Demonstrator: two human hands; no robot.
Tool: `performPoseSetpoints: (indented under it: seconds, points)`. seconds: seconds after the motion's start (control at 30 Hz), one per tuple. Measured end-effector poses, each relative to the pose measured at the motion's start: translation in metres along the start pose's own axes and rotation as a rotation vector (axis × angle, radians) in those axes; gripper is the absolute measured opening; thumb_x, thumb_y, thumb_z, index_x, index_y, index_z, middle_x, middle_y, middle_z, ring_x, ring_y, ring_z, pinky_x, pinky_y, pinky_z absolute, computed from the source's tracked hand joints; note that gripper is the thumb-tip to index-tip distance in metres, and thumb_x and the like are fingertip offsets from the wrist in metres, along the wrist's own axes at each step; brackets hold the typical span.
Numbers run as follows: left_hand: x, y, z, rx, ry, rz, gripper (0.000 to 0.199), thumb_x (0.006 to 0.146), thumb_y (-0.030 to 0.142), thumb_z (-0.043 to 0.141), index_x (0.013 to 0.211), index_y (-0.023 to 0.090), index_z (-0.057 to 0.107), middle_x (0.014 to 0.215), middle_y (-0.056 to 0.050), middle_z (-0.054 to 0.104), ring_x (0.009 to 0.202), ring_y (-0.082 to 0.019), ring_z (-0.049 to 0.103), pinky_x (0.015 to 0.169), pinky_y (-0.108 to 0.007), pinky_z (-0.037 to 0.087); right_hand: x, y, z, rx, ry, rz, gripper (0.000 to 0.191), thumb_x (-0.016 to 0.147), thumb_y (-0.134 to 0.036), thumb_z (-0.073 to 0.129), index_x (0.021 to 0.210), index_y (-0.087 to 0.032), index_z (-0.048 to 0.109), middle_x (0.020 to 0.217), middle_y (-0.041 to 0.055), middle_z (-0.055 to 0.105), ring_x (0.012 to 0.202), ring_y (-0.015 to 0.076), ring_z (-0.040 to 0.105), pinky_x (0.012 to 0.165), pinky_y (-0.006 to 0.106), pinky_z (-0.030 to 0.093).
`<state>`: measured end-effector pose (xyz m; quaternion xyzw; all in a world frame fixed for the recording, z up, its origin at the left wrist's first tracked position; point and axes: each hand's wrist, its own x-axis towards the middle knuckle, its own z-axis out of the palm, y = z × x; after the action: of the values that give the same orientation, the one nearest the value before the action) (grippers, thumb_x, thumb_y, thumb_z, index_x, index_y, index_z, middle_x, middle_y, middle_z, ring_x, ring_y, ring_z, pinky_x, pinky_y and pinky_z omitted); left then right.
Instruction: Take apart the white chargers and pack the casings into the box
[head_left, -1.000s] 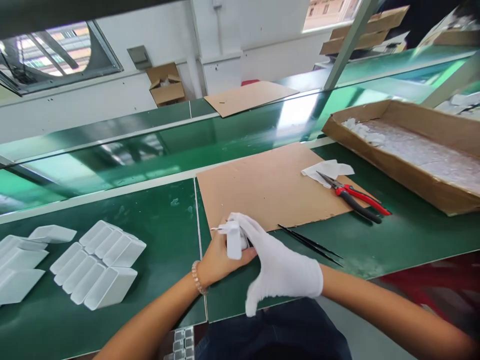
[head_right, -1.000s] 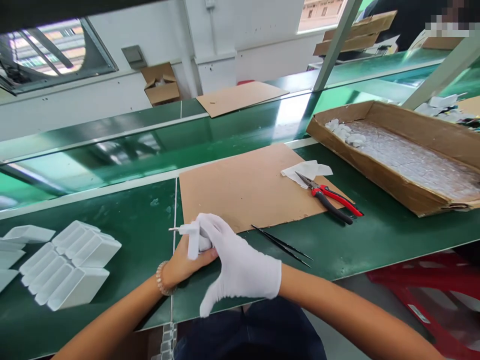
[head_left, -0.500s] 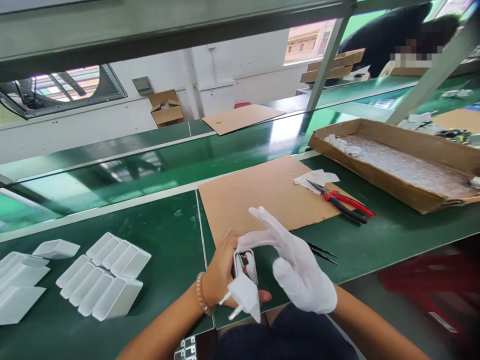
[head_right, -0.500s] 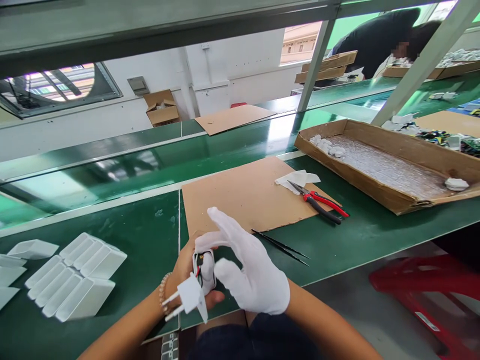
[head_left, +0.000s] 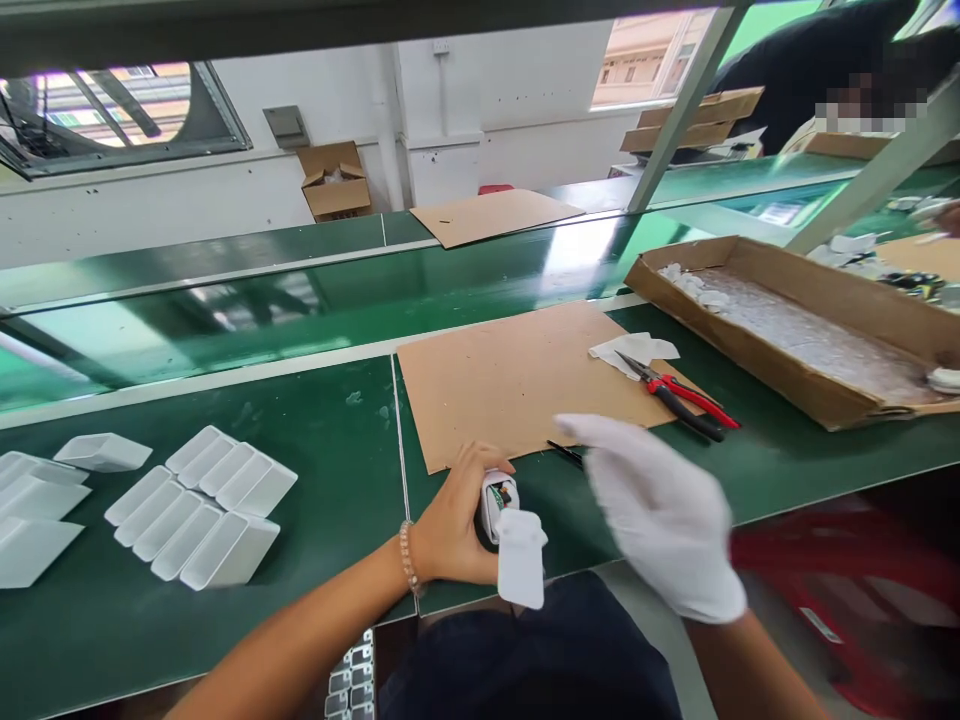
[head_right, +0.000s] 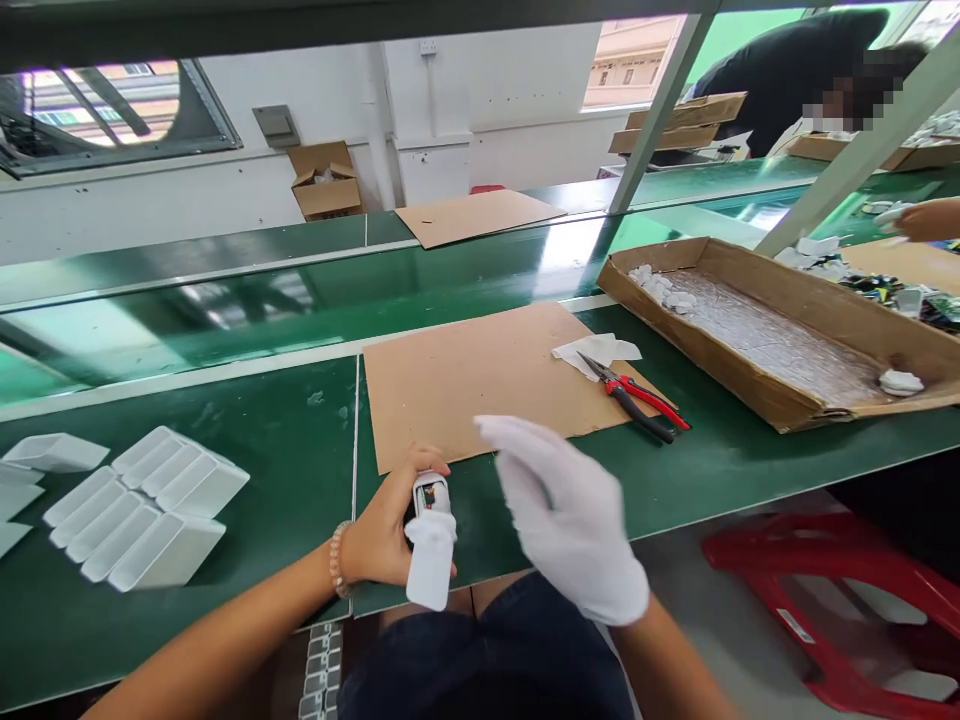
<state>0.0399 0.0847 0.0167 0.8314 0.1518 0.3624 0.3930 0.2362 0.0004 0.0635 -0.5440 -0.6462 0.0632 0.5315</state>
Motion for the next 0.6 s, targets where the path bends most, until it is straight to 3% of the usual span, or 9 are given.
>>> performPoseSetpoints:
  seconds: [0.13,0.23,0.3,0.43,0.6]
  points:
    - [-0.005,0.008,0.008,-0.258,0.066,-0.297,0.048,0.090,0.061,0.046,0.115,0.020,0.045,0.103,-0.007,0.051,0.091,-0.020,0.051,0.083,-0.036,0.045,-0.038,0.011,0.038,-0.088,-0.171,-0.057,0.046,0.094,-0.024,0.054,0.139,-0.022,0.048,0.138,0.0090,0.056,0.127,0.0192,0.055,0.106,0.032,0.050]
    - [-0.007,0.009,0.014,-0.321,0.139,-0.420,0.051,0.097,0.062,0.025,0.112,0.020,0.050,0.109,-0.009,0.054,0.105,-0.022,0.051,0.098,-0.039,0.041,-0.054,0.008,0.056,-0.214,-0.166,-0.119,0.061,0.091,-0.037,0.060,0.146,-0.022,0.039,0.144,0.0157,0.047,0.129,0.0277,0.053,0.099,0.040,0.054]
    - [-0.007,0.009,0.015,-0.332,0.193,-0.515,0.051,0.098,0.061,0.026,0.118,0.020,0.050,0.113,-0.009,0.056,0.110,-0.022,0.051,0.103,-0.040,0.038,-0.056,0.004,0.065,-0.319,-0.165,-0.127,0.061,0.091,-0.036,0.061,0.146,-0.022,0.039,0.143,0.0166,0.048,0.124,0.0294,0.056,0.094,0.041,0.057]
    - [-0.003,0.011,0.013,-0.400,0.244,-0.614,0.053,0.096,0.061,0.038,0.126,0.019,0.051,0.116,-0.010,0.060,0.110,-0.024,0.054,0.102,-0.040,0.040,-0.050,-0.001,0.073,-0.398,-0.189,-0.111,0.054,0.092,-0.011,0.050,0.144,-0.021,0.041,0.136,0.0127,0.056,0.117,0.0247,0.062,0.088,0.035,0.059]
    - [0.004,0.017,-0.002,-0.344,0.107,-0.563,0.053,0.093,0.062,0.043,0.116,0.016,0.060,0.109,-0.009,0.061,0.099,-0.022,0.055,0.093,-0.037,0.043,-0.045,-0.001,0.072,-0.489,-0.156,-0.134,0.049,0.088,-0.007,0.051,0.135,-0.022,0.049,0.128,0.0120,0.060,0.101,0.0244,0.069,0.073,0.033,0.062]
